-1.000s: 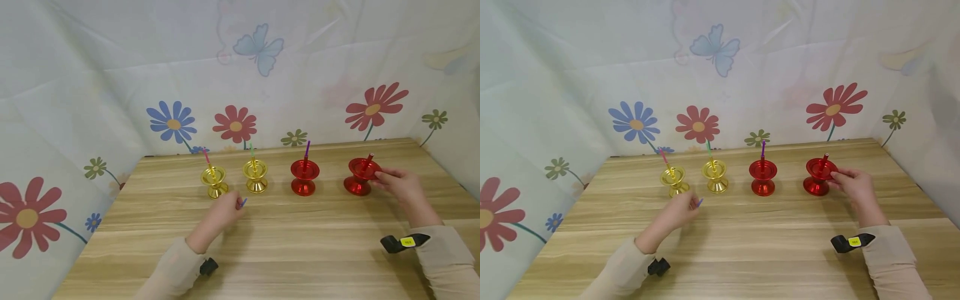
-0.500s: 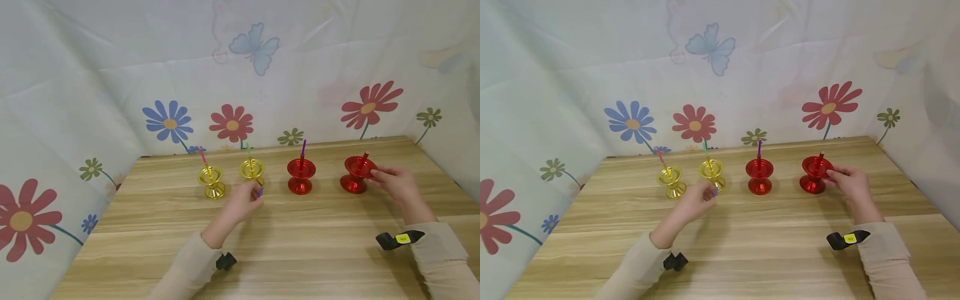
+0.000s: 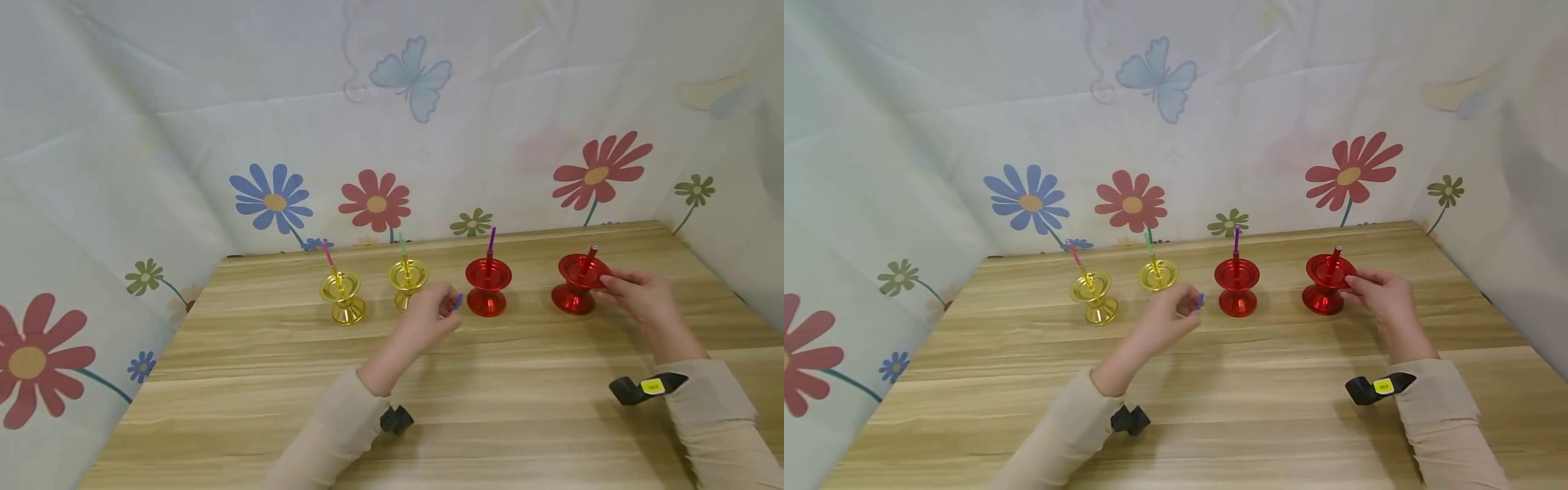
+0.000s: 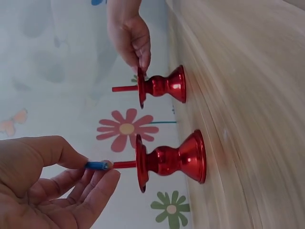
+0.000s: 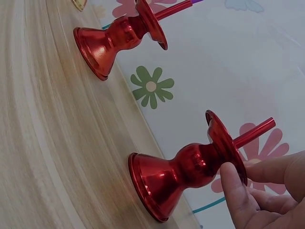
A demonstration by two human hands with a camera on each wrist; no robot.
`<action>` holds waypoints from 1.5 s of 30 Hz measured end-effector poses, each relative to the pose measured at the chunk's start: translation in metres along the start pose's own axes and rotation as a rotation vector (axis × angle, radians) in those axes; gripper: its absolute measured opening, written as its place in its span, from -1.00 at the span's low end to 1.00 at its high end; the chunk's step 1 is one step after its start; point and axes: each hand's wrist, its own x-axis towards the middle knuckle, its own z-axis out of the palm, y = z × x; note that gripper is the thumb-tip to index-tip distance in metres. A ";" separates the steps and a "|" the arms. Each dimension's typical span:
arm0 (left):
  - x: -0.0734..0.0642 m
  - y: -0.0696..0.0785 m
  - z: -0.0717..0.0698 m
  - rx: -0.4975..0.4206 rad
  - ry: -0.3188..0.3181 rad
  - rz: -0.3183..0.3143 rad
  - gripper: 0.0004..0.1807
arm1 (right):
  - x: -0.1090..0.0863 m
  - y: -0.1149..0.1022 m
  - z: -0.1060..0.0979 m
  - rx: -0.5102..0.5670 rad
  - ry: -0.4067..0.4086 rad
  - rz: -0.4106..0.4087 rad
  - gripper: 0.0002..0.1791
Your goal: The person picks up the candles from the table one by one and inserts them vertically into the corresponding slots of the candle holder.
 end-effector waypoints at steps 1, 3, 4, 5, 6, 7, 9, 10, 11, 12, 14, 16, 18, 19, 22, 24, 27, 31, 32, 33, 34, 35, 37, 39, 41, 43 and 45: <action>0.002 0.002 0.002 -0.012 -0.004 0.002 -0.85 | -0.002 -0.002 0.001 -0.017 0.000 -0.001 -0.57; 0.005 0.005 0.007 -0.030 -0.009 0.010 -0.84 | -0.002 -0.002 0.002 -0.014 0.008 0.006 -0.63; 0.008 0.007 0.009 -0.037 -0.013 0.012 -0.85 | 0.000 -0.001 0.000 -0.014 0.008 0.002 -0.63; 0.010 0.009 0.011 -0.041 -0.019 0.014 -0.85 | 0.003 0.002 -0.001 0.002 0.013 0.003 -0.71; 0.013 0.011 0.013 -0.042 -0.023 0.018 -0.85 | 0.006 0.005 -0.003 0.012 0.020 0.003 -0.76; 0.015 0.012 0.015 -0.037 -0.026 0.026 -0.86 | 0.009 0.008 -0.005 0.008 0.020 -0.003 -0.76; 0.021 0.016 0.019 -0.026 -0.033 0.042 -0.87 | 0.017 0.015 -0.009 0.007 0.030 -0.006 -0.73; 0.024 0.018 0.021 -0.021 -0.037 0.050 -0.87 | 0.020 0.018 -0.010 -0.003 0.035 -0.010 -0.67; 0.027 0.020 0.023 -0.019 -0.038 0.058 -0.87 | 0.023 0.020 -0.011 -0.001 0.032 -0.012 -0.61; 0.030 0.023 0.025 -0.019 -0.039 0.069 -0.87 | 0.025 0.021 -0.012 -0.011 0.035 -0.017 -0.54; 0.038 0.027 0.030 -0.030 -0.038 0.088 -0.88 | 0.029 0.024 -0.013 0.018 0.040 -0.010 -0.51; 0.044 0.031 0.033 -0.042 -0.035 0.107 -0.88 | 0.030 0.025 -0.013 0.044 0.035 -0.015 -0.50; 0.050 0.034 0.036 -0.053 -0.029 0.121 -0.87 | 0.031 0.025 -0.013 0.077 0.026 -0.017 -0.55; 0.053 0.036 0.037 -0.054 -0.028 0.122 -0.87 | 0.031 0.025 -0.013 0.089 0.025 -0.015 -0.58; 0.063 0.039 0.041 -0.072 -0.021 0.117 -0.85 | 0.025 0.018 -0.009 0.088 0.021 -0.013 -0.67; 0.070 0.040 0.043 -0.087 -0.015 0.110 -0.83 | 0.023 0.016 -0.009 0.095 0.015 -0.014 -0.70; 0.081 0.043 0.047 -0.093 -0.005 0.109 -0.81 | 0.024 0.016 -0.011 0.093 0.016 -0.014 -0.69; 0.093 0.050 0.052 -0.083 -0.001 0.138 -0.78 | 0.030 0.022 -0.017 0.123 0.020 -0.018 -0.68; 0.096 0.053 0.054 -0.074 -0.001 0.147 -0.78 | 0.029 0.020 -0.017 0.136 0.018 -0.016 -0.71; 0.099 0.055 0.056 -0.071 -0.006 0.154 -0.77 | 0.025 0.017 -0.016 0.130 0.019 -0.014 -0.75; 0.102 0.057 0.058 -0.064 -0.011 0.163 -0.77 | 0.020 0.012 -0.013 0.120 0.012 -0.017 -0.76; 0.104 0.059 0.061 -0.060 -0.014 0.168 -0.77 | 0.014 0.008 -0.010 0.102 0.004 -0.016 -0.79; 0.108 0.062 0.065 -0.040 -0.020 0.165 -0.78 | 0.001 -0.002 -0.001 0.063 -0.009 -0.009 -0.79; 0.112 0.064 0.069 -0.029 -0.034 0.156 -0.79 | -0.011 -0.011 0.008 0.064 -0.032 -0.002 -0.75; 0.115 0.066 0.073 -0.038 -0.047 0.148 -0.79 | -0.019 -0.017 0.014 0.062 -0.043 -0.002 -0.70; 0.120 0.070 0.076 -0.056 -0.056 0.151 -0.79 | -0.023 -0.021 0.017 0.078 -0.043 -0.007 -0.65; 0.125 0.074 0.079 -0.087 -0.057 0.160 -0.79 | -0.024 -0.023 0.018 0.090 -0.040 -0.017 -0.61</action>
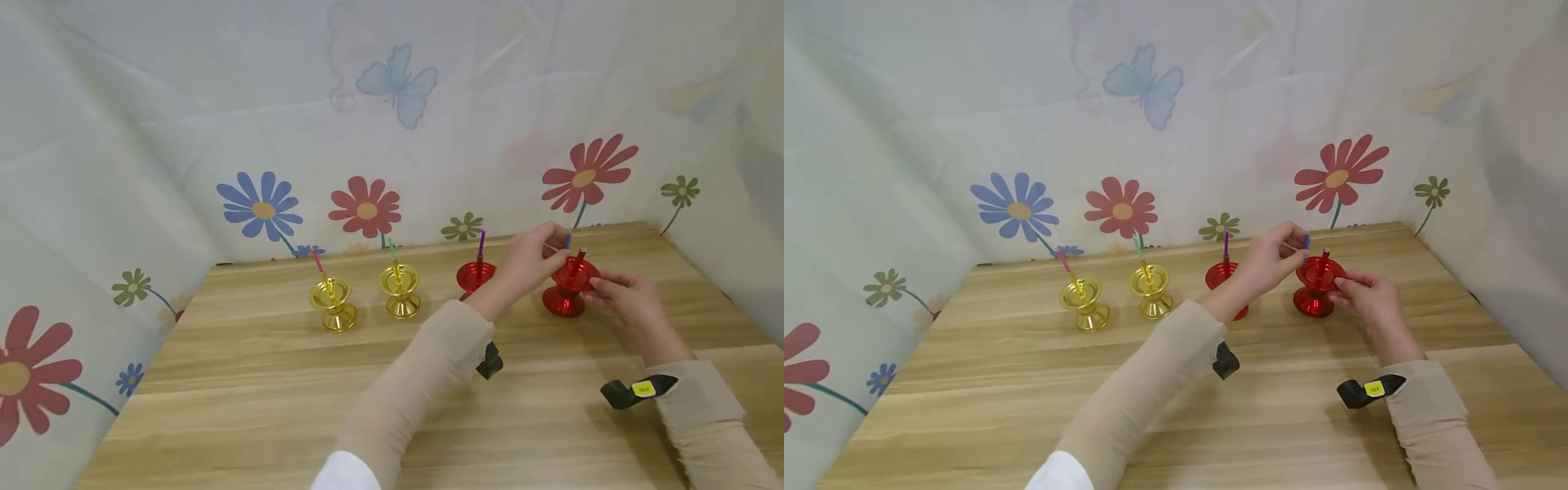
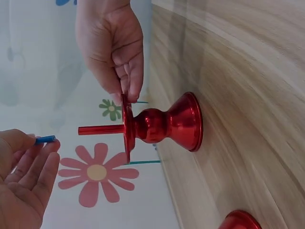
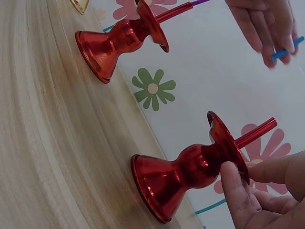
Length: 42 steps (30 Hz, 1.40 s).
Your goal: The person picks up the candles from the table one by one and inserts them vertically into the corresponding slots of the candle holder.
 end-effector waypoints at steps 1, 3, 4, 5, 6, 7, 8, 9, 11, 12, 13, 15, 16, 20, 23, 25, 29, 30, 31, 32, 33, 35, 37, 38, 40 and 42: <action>0.003 0.001 0.002 -0.015 0.008 0.001 -0.78 | 0.000 0.000 0.000 -0.004 0.006 -0.001 -0.64; 0.010 0.002 0.006 -0.041 0.035 0.003 -0.78 | 0.001 0.000 -0.001 0.007 0.008 -0.002 -0.68; 0.013 0.002 0.008 -0.051 0.047 -0.002 -0.77 | 0.002 0.000 -0.002 0.020 0.008 -0.004 -0.72; 0.016 0.002 0.010 -0.056 0.059 -0.004 -0.77 | 0.003 0.000 -0.002 0.031 0.007 -0.005 -0.75; 0.019 0.002 0.012 -0.061 0.070 -0.006 -0.77 | 0.003 0.000 -0.003 0.043 0.006 -0.007 -0.80; 0.021 0.002 0.014 -0.070 0.078 -0.008 -0.76 | 0.003 0.001 -0.003 0.047 0.008 -0.010 -0.88; 0.024 0.001 0.016 -0.076 0.083 -0.003 -0.76 | 0.003 0.001 -0.003 0.053 0.008 -0.015 -0.91; 0.025 0.000 0.018 -0.081 0.086 0.001 -0.75 | 0.004 0.002 -0.004 0.056 0.007 -0.021 -0.94; 0.028 -0.002 0.022 -0.087 0.093 0.008 -0.75 | 0.004 0.005 -0.004 0.073 0.018 -0.024 -0.94; 0.028 -0.003 0.024 -0.098 0.100 0.008 -0.76 | 0.004 0.006 -0.004 0.072 0.013 -0.031 -0.92; 0.029 -0.004 0.025 -0.110 0.108 0.004 -0.77 | 0.004 0.006 -0.004 0.054 0.010 -0.037 -0.92; 0.030 -0.007 0.026 -0.130 0.127 -0.004 -0.79 | 0.004 0.007 -0.002 0.067 0.000 -0.034 -0.92; 0.031 -0.009 0.026 -0.140 0.136 -0.010 -0.80 | 0.004 0.007 -0.002 0.062 -0.001 -0.030 -0.92; 0.034 -0.012 0.028 -0.141 0.138 -0.016 -0.83 | 0.002 0.004 0.000 0.039 -0.011 -0.010 -0.93; 0.037 -0.011 0.029 -0.107 0.107 0.001 -0.81 | 0.002 0.003 -0.001 0.003 -0.006 0.001 -0.79; 0.039 -0.011 0.029 -0.089 0.087 0.011 -0.80 | 0.003 0.004 -0.003 -0.016 0.003 0.009 -0.72; 0.041 -0.012 0.029 -0.075 0.069 0.010 -0.79 | 0.011 0.012 -0.010 -0.055 0.013 0.008 -0.63; 0.042 -0.012 0.030 -0.072 0.066 0.008 -0.79 | 0.014 0.016 -0.014 -0.055 0.019 0.012 -0.66; 0.042 -0.012 0.030 -0.062 0.061 0.009 -0.79 | 0.018 0.020 -0.017 -0.058 0.023 0.011 -0.67; 0.043 -0.013 0.030 -0.046 0.055 0.010 -0.79 | 0.022 0.024 -0.020 -0.050 0.030 0.011 -0.70; 0.043 -0.013 0.030 -0.018 0.049 0.014 -0.79 | 0.025 0.028 -0.023 -0.053 0.026 0.000 -0.69; 0.045 -0.012 0.030 0.040 0.032 0.029 -0.79 | 0.031 0.034 -0.028 -0.043 0.031 -0.005 -0.73; 0.046 -0.010 0.030 0.098 0.014 0.044 -0.80 | 0.034 0.038 -0.031 -0.022 0.033 -0.012 -0.77; 0.047 -0.009 0.029 0.124 0.004 0.047 -0.79 | 0.032 0.036 -0.029 -0.029 0.030 -0.016 -0.72; 0.049 -0.006 0.029 0.154 -0.015 0.045 -0.80 | 0.027 0.029 -0.024 -0.036 0.025 -0.014 -0.72; 0.051 -0.005 0.029 0.174 -0.028 0.044 -0.80 | 0.019 0.021 -0.017 -0.044 0.033 -0.002 -0.73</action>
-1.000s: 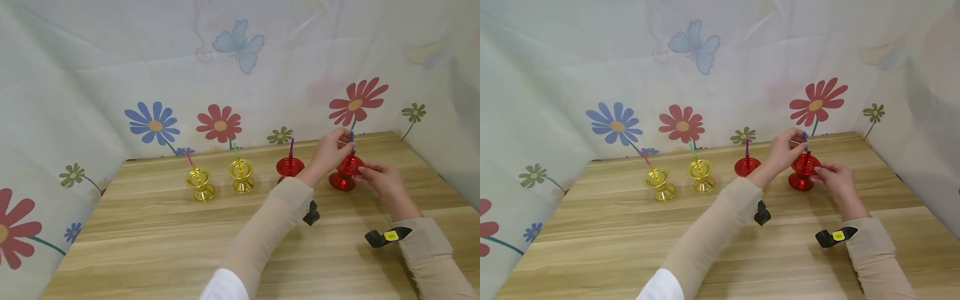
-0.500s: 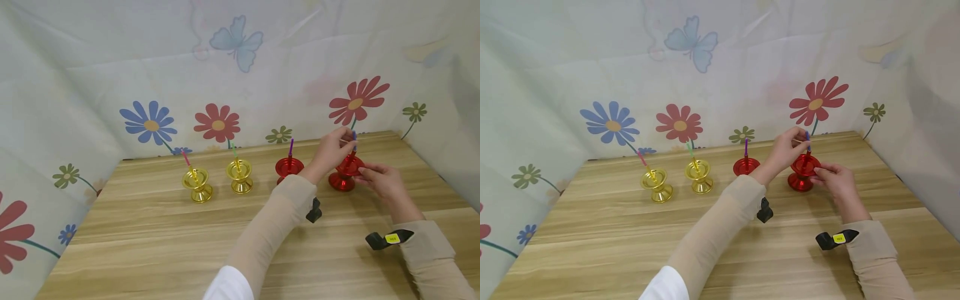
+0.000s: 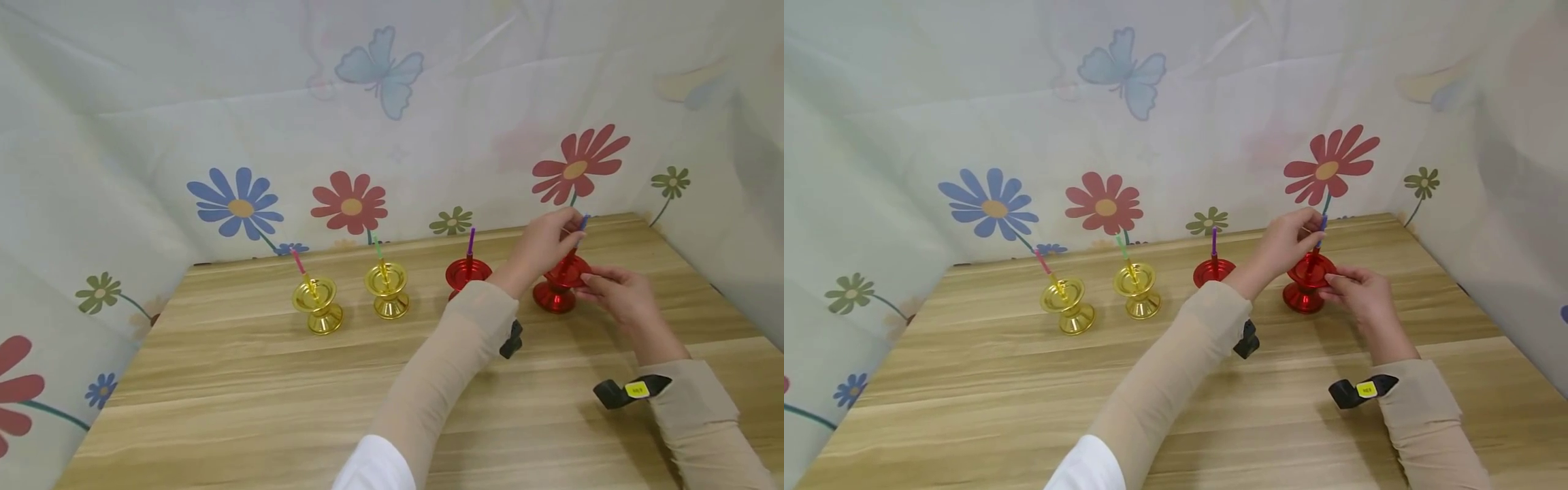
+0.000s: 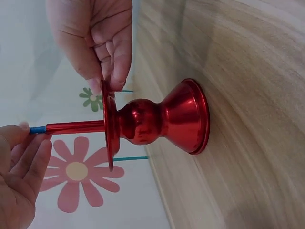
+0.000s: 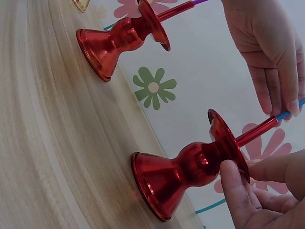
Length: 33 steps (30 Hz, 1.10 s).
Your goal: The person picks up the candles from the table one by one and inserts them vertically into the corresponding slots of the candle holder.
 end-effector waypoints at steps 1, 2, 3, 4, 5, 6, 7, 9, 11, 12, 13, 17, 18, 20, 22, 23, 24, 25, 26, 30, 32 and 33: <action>0.001 0.000 0.000 0.009 -0.006 -0.005 -0.81 | -0.004 -0.004 0.003 -0.013 0.001 0.000 -0.67; 0.001 0.001 0.000 0.010 -0.008 -0.004 -0.81 | -0.005 -0.007 0.005 -0.007 -0.002 -0.001 -0.61; 0.002 0.001 0.000 0.012 -0.010 -0.004 -0.81 | -0.005 -0.006 0.004 0.005 -0.005 -0.009 -0.68; 0.002 0.001 0.000 0.017 -0.011 -0.002 -0.81 | -0.004 -0.005 0.004 0.001 -0.002 -0.014 -0.69; 0.002 0.001 -0.001 0.021 -0.012 -0.003 -0.80 | 0.001 0.000 0.001 0.013 -0.003 -0.019 -0.73; 0.001 0.002 -0.001 0.023 -0.014 -0.005 -0.80 | 0.006 0.005 -0.003 0.019 -0.004 -0.027 -0.81; 0.001 0.002 -0.002 0.027 -0.017 -0.005 -0.79 | 0.009 0.009 -0.006 0.042 -0.012 -0.039 -0.79; 0.001 0.003 -0.002 0.043 -0.018 -0.001 -0.78 | 0.016 0.018 -0.012 0.067 -0.013 -0.049 -0.84; 0.000 0.003 -0.001 0.054 -0.018 0.001 -0.77 | 0.020 0.022 -0.014 0.096 -0.015 -0.050 -0.79; 0.000 0.003 -0.001 0.056 -0.016 0.003 -0.77 | 0.021 0.024 -0.015 0.095 -0.015 -0.053 -0.78; 0.000 0.002 -0.001 0.061 -0.011 0.010 -0.77 | 0.022 0.025 -0.015 0.094 -0.014 -0.052 -0.78; -0.002 -0.001 0.001 0.075 0.011 0.027 -0.79 | 0.022 0.025 -0.014 0.056 -0.018 -0.068 -0.91; -0.002 -0.002 0.002 0.074 0.016 0.031 -0.79 | 0.023 0.025 -0.013 0.050 -0.010 -0.069 -0.93; -0.003 -0.003 0.002 0.074 0.027 0.033 -0.80 | 0.024 0.026 -0.014 0.056 -0.007 -0.071 -0.93; -0.003 -0.003 0.002 0.070 0.037 0.034 -0.79 | 0.027 0.027 -0.014 0.073 0.001 -0.066 -0.88; -0.003 -0.003 0.002 0.068 0.040 0.032 -0.79 | 0.028 0.028 -0.015 0.091 0.009 -0.060 -0.86; -0.002 -0.002 0.002 0.071 0.041 0.026 -0.80 | 0.028 0.028 -0.015 0.095 0.005 -0.061 -0.81; -0.002 -0.002 0.003 0.072 0.042 0.022 -0.80 | 0.028 0.028 -0.016 0.095 0.000 -0.062 -0.78; -0.002 -0.002 0.003 0.075 0.043 0.018 -0.80 | 0.028 0.028 -0.017 0.105 -0.006 -0.061 -0.74; -0.004 -0.001 0.005 0.068 0.047 0.003 -0.80 | 0.026 0.027 -0.018 0.101 -0.011 -0.052 -0.63; -0.004 -0.001 0.007 0.065 0.055 0.000 -0.80 | 0.026 0.028 -0.018 0.085 -0.012 -0.053 -0.59; -0.005 -0.001 0.007 0.067 0.058 -0.002 -0.80 | 0.026 0.028 -0.018 0.084 -0.015 -0.053 -0.58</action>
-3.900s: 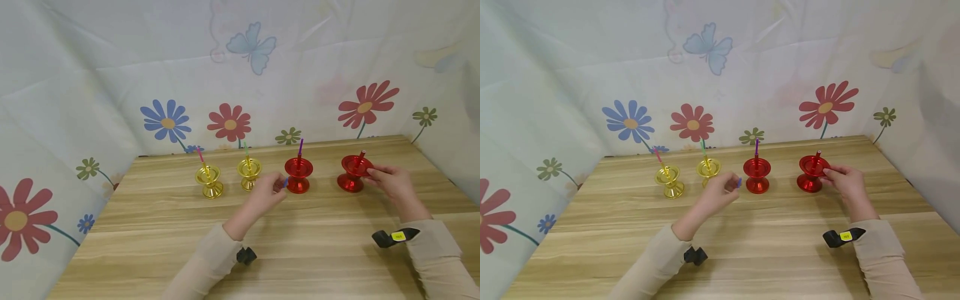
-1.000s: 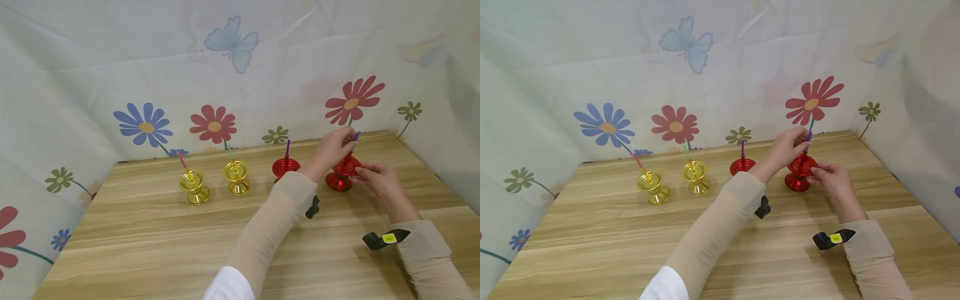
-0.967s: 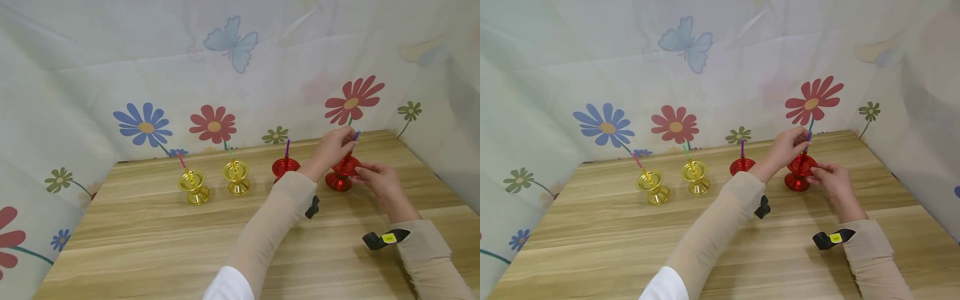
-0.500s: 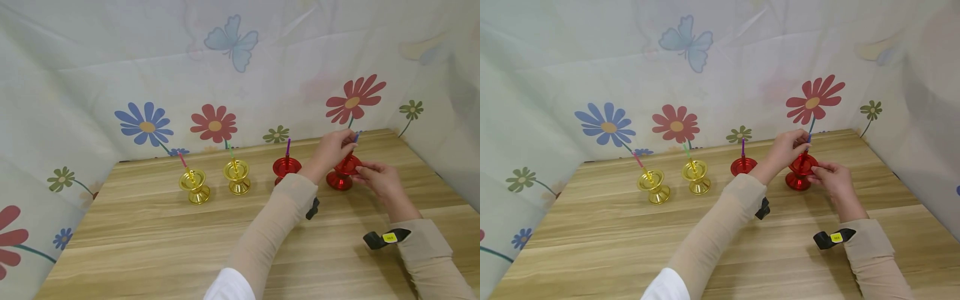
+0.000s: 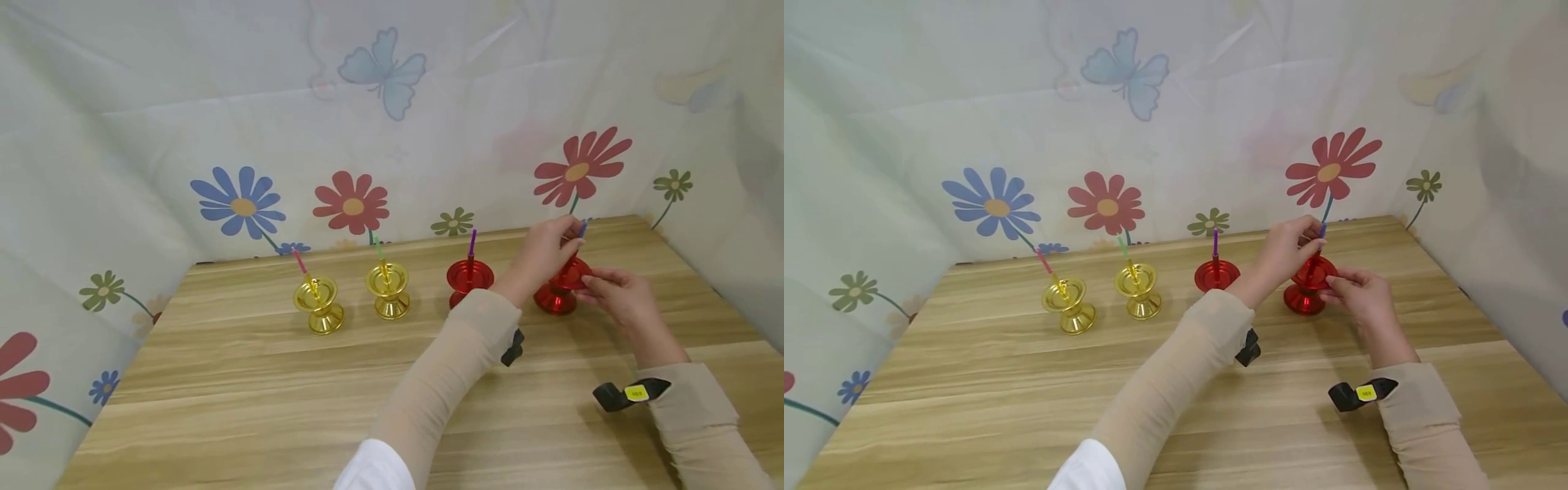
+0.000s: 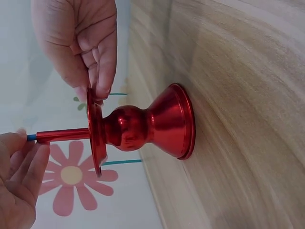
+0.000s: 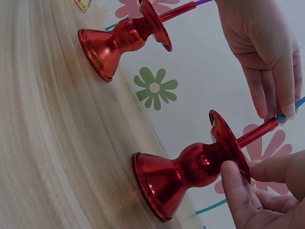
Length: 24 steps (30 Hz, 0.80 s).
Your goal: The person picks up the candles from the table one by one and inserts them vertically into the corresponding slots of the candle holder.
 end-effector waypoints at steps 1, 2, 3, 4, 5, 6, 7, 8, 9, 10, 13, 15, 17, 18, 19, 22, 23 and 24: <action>-0.001 0.000 0.000 0.002 0.002 -0.006 -0.79 | 0.000 0.001 0.000 -0.019 0.002 0.000 -0.59; -0.001 0.000 0.001 0.010 0.002 -0.014 -0.78 | 0.000 0.001 0.001 -0.021 0.000 0.001 -0.60; -0.002 0.000 0.001 0.017 0.002 -0.024 -0.76 | 0.000 0.001 0.001 -0.014 -0.005 0.002 -0.64; -0.002 0.001 0.002 0.025 0.001 -0.033 -0.75 | 0.000 0.000 0.002 -0.024 -0.004 0.003 -0.68; -0.002 0.001 0.002 0.032 0.001 -0.044 -0.74 | -0.001 -0.001 0.003 -0.018 -0.013 0.003 -0.68; -0.003 0.002 0.002 0.043 0.000 -0.055 -0.72 | -0.002 -0.002 0.004 -0.013 -0.019 0.004 -0.73; -0.003 0.002 0.002 0.045 -0.003 -0.067 -0.71 | -0.002 -0.004 0.005 -0.020 -0.025 -0.001 -0.74; -0.003 0.002 0.002 0.054 -0.004 -0.074 -0.70 | -0.002 -0.005 0.006 -0.009 -0.041 -0.010 -0.75; -0.003 0.002 0.001 0.057 -0.005 -0.078 -0.68 | -0.002 -0.006 0.006 -0.012 -0.046 -0.016 -0.79; -0.004 0.003 0.000 0.062 -0.007 -0.083 -0.67 | -0.001 -0.006 0.005 -0.015 -0.051 -0.026 -0.79; -0.005 0.003 -0.002 0.068 -0.022 -0.095 -0.62 | -0.002 -0.008 0.004 -0.070 -0.033 -0.034 -0.79; -0.006 0.005 -0.004 0.080 -0.039 -0.096 -0.58 | -0.006 -0.013 0.006 -0.173 0.010 -0.011 -0.67; -0.008 0.006 -0.005 0.097 -0.057 -0.093 -0.56 | -0.015 -0.023 0.012 -0.314 0.042 0.006 -0.46; -0.009 0.006 -0.006 0.114 -0.067 -0.086 -0.55 | -0.020 -0.028 0.015 -0.389 0.060 0.017 -0.36; -0.011 0.007 -0.007 0.136 -0.075 -0.074 -0.55 | -0.025 -0.034 0.018 -0.437 0.069 0.023 -0.29; -0.017 0.007 -0.013 0.180 -0.099 -0.029 -0.53 | -0.038 -0.049 0.026 -0.540 0.106 0.026 -0.24; -0.019 0.008 -0.015 0.194 -0.106 -0.011 -0.53 | -0.041 -0.052 0.028 -0.553 0.124 0.031 -0.24; -0.022 0.008 -0.018 0.205 -0.114 0.008 -0.53 | -0.044 -0.055 0.029 -0.568 0.138 0.032 -0.24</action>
